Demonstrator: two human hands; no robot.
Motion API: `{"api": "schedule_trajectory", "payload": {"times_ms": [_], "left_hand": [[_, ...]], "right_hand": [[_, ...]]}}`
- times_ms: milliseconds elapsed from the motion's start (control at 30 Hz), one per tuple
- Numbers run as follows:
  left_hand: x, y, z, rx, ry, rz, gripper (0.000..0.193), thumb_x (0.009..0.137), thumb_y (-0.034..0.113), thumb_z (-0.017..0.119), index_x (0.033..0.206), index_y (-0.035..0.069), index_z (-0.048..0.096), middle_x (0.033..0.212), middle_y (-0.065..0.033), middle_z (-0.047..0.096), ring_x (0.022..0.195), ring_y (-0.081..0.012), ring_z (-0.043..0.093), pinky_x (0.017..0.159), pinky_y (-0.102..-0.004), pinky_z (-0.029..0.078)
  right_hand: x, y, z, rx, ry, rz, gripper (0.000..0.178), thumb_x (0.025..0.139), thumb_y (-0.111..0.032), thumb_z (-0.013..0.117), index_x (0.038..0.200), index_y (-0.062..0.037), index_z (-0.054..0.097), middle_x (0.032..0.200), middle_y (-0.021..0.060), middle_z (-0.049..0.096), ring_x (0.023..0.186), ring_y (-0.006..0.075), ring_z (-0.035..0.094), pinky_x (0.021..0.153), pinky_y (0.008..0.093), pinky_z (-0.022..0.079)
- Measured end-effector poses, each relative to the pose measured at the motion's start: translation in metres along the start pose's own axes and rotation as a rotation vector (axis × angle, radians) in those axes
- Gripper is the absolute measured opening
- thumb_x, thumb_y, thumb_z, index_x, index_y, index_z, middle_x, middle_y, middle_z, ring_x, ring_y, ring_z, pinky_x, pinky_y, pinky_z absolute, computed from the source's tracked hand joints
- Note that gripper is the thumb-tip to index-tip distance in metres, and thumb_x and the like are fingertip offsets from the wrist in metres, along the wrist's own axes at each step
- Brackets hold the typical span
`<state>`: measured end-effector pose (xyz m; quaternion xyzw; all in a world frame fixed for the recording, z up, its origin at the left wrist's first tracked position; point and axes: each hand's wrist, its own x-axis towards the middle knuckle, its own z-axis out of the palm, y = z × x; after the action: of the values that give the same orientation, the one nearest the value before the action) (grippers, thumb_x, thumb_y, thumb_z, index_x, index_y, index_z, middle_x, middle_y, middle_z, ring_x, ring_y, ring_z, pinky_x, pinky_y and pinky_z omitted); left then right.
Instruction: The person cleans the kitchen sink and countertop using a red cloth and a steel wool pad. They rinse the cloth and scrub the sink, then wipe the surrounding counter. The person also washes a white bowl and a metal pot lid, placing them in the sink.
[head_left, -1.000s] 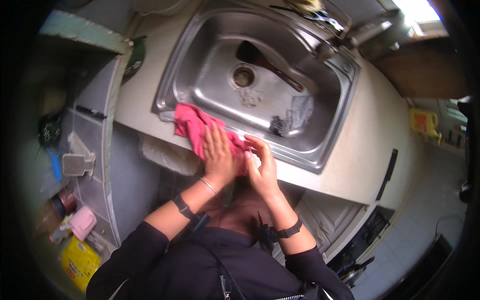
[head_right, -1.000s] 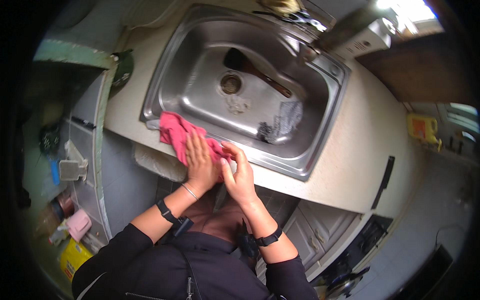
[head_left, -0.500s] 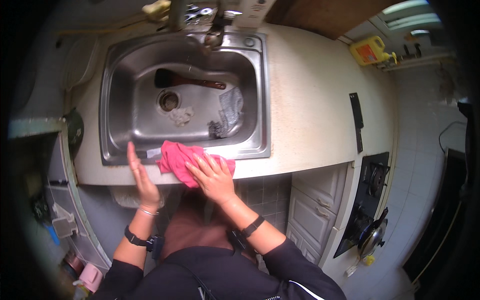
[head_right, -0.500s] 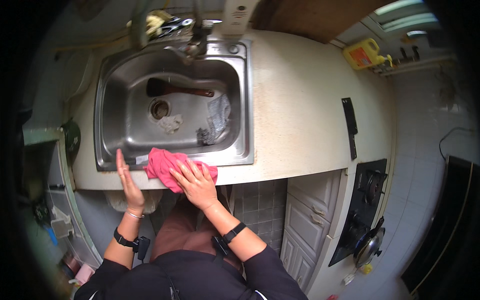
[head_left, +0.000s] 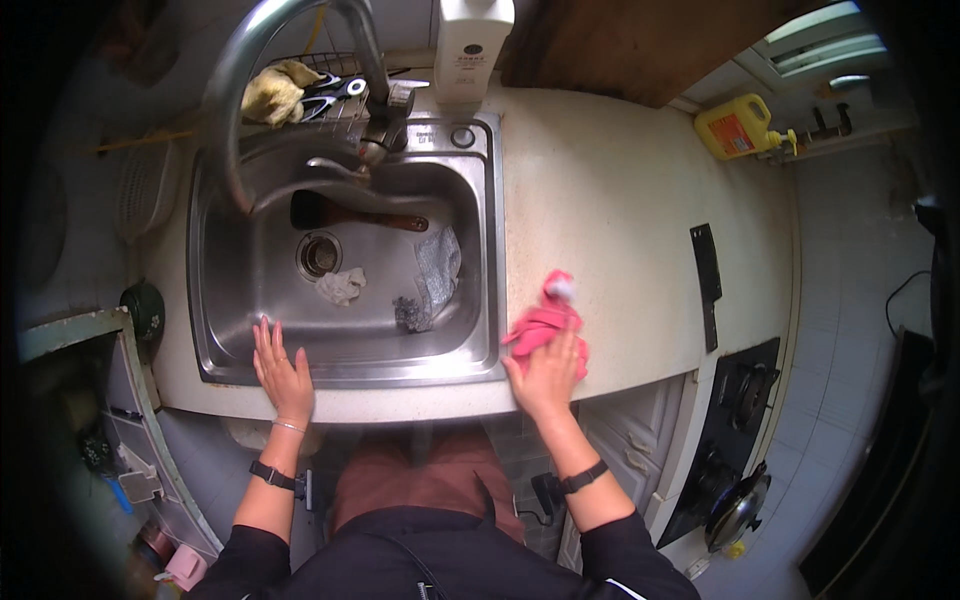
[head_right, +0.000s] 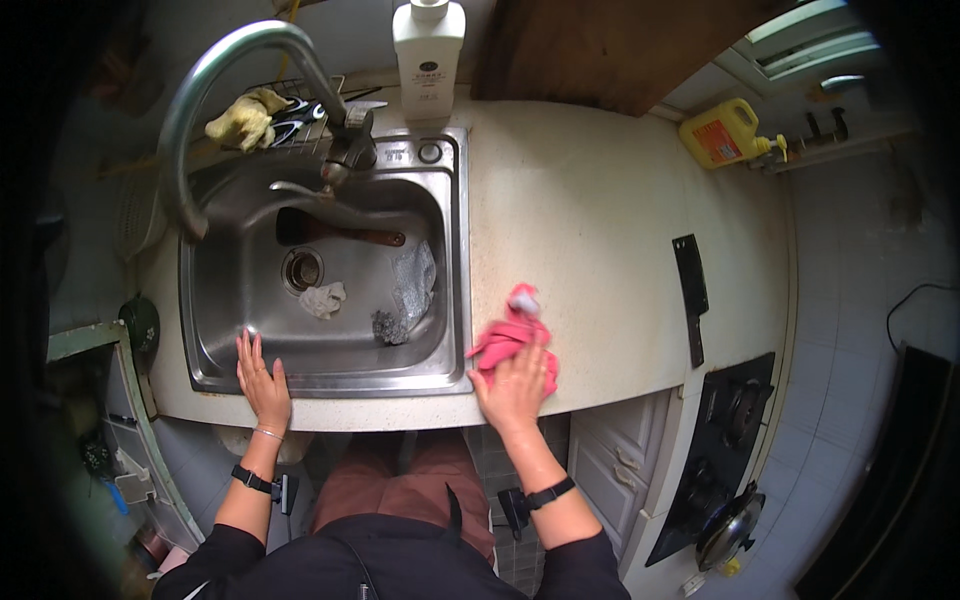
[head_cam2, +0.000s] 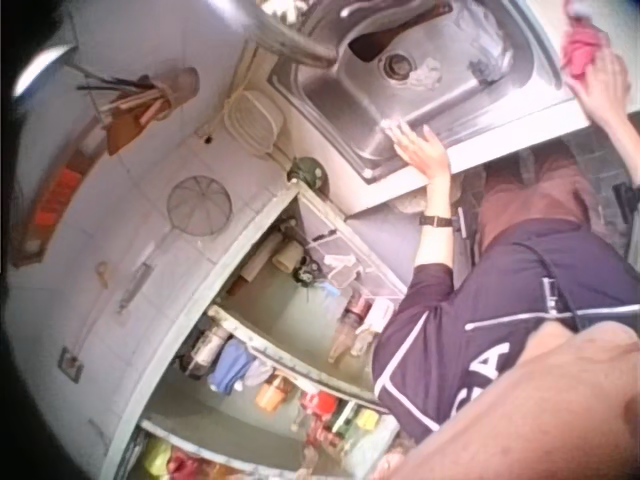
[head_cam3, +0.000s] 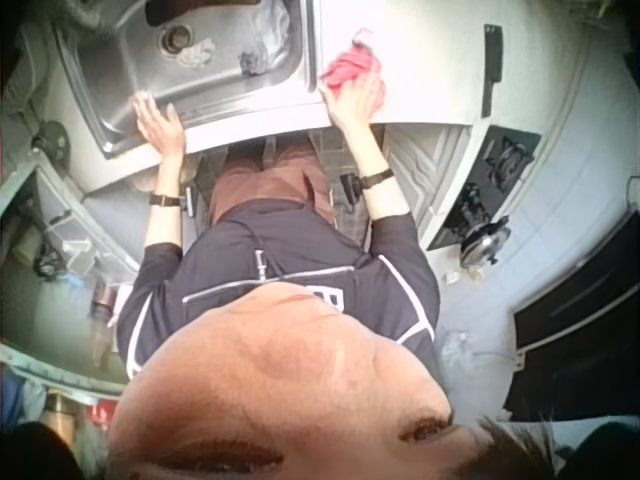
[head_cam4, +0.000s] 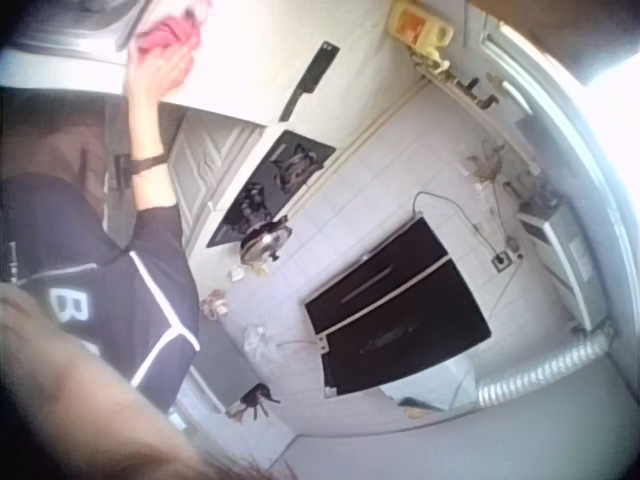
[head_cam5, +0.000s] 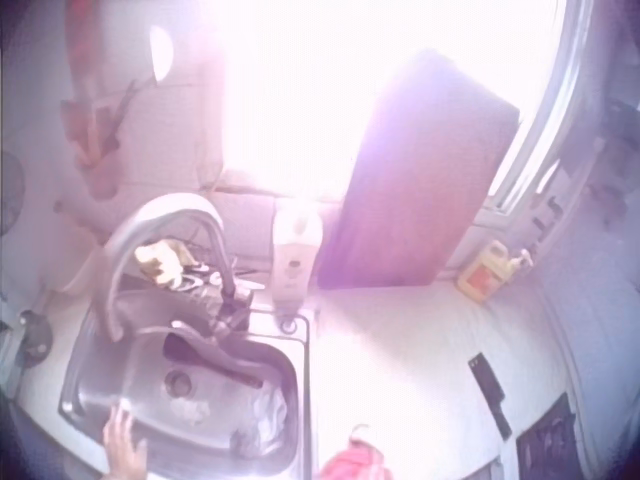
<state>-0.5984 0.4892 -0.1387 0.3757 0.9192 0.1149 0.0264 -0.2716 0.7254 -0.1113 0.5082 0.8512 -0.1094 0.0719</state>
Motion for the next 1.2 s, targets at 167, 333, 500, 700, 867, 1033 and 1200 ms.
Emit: {"api": "schedule_trajectory", "payload": {"times_ms": [167, 333, 500, 700, 867, 1033, 1200], "left_hand": [[0.005, 0.005, -0.007, -0.008, -0.027, 0.011, 0.051, 0.097, 0.031, 0.044, 0.143, 0.008, 0.041, 0.154, -0.0103, 0.033, 0.145, -0.0309, 0.025, 0.115, -0.0486, 0.020], [0.006, 0.007, -0.008, -0.045, 0.009, 0.002, 0.046, 0.097, 0.026, 0.044, 0.138, 0.005, 0.045, 0.150, -0.0112, 0.039, 0.142, -0.0317, 0.030, 0.115, -0.0471, 0.021], [0.005, 0.006, -0.008, -0.042, 0.036, 0.001, 0.044, 0.096, 0.024, 0.045, 0.136, 0.005, 0.046, 0.149, -0.0110, 0.040, 0.142, -0.0325, 0.031, 0.115, -0.0480, 0.021], [0.005, 0.006, -0.006, -0.025, 0.035, -0.005, 0.043, 0.095, 0.021, 0.046, 0.135, 0.006, 0.047, 0.149, -0.0099, 0.041, 0.142, -0.0315, 0.031, 0.115, -0.0487, 0.020], [0.003, 0.007, -0.003, -0.013, 0.032, -0.027, 0.042, 0.095, 0.020, 0.046, 0.134, 0.006, 0.048, 0.149, -0.0084, 0.041, 0.142, -0.0294, 0.031, 0.115, -0.0487, 0.020], [0.001, -0.002, 0.004, -0.013, 0.064, 0.013, 0.039, 0.097, 0.022, 0.045, 0.133, 0.007, 0.050, 0.148, -0.0070, 0.041, 0.142, -0.0282, 0.031, 0.115, -0.0487, 0.020], [-0.006, -0.012, 0.013, 0.006, 0.111, 0.034, 0.038, 0.099, 0.026, 0.045, 0.133, 0.007, 0.049, 0.148, -0.0064, 0.041, 0.143, -0.0261, 0.029, 0.115, -0.0480, 0.021]], "right_hand": [[0.124, -0.014, -0.022, 0.087, 0.204, -0.232, 0.067, 0.085, -0.042, 0.063, 0.143, -0.0146, 0.045, 0.153, 0.0124, 0.034, 0.142, 0.0364, 0.025, 0.110, 0.0557, 0.025], [0.278, -0.018, -0.047, 0.083, 0.332, -0.361, 0.062, 0.086, -0.038, 0.061, 0.143, -0.0185, 0.044, 0.151, 0.0098, 0.037, 0.140, 0.0329, 0.031, 0.109, 0.0554, 0.028], [0.365, 0.041, -0.063, -0.075, 0.362, -0.278, 0.054, 0.090, -0.043, 0.054, 0.137, -0.0162, 0.050, 0.148, 0.0103, 0.042, 0.140, 0.0314, 0.032, 0.109, 0.0534, 0.032], [0.346, 0.170, -0.073, -0.059, 0.488, 0.091, 0.054, 0.093, -0.043, 0.050, 0.137, -0.0126, 0.050, 0.145, 0.0119, 0.045, 0.136, 0.0321, 0.037, 0.108, 0.0505, 0.032], [0.280, 0.158, -0.048, -0.084, 0.455, 0.176, 0.054, 0.093, -0.043, 0.050, 0.138, -0.0123, 0.050, 0.149, 0.0091, 0.041, 0.139, 0.0314, 0.033, 0.111, 0.0515, 0.028], [0.158, 0.085, -0.019, 0.032, 0.300, 0.056, 0.053, 0.089, -0.038, 0.057, 0.137, -0.0149, 0.051, 0.147, 0.0089, 0.042, 0.141, 0.0306, 0.031, 0.114, 0.0507, 0.023], [0.027, 0.047, -0.004, 0.159, 0.252, -0.225, 0.056, 0.083, -0.032, 0.064, 0.137, -0.0219, 0.052, 0.145, 0.0074, 0.044, 0.139, 0.0299, 0.033, 0.114, 0.0501, 0.025]]}}
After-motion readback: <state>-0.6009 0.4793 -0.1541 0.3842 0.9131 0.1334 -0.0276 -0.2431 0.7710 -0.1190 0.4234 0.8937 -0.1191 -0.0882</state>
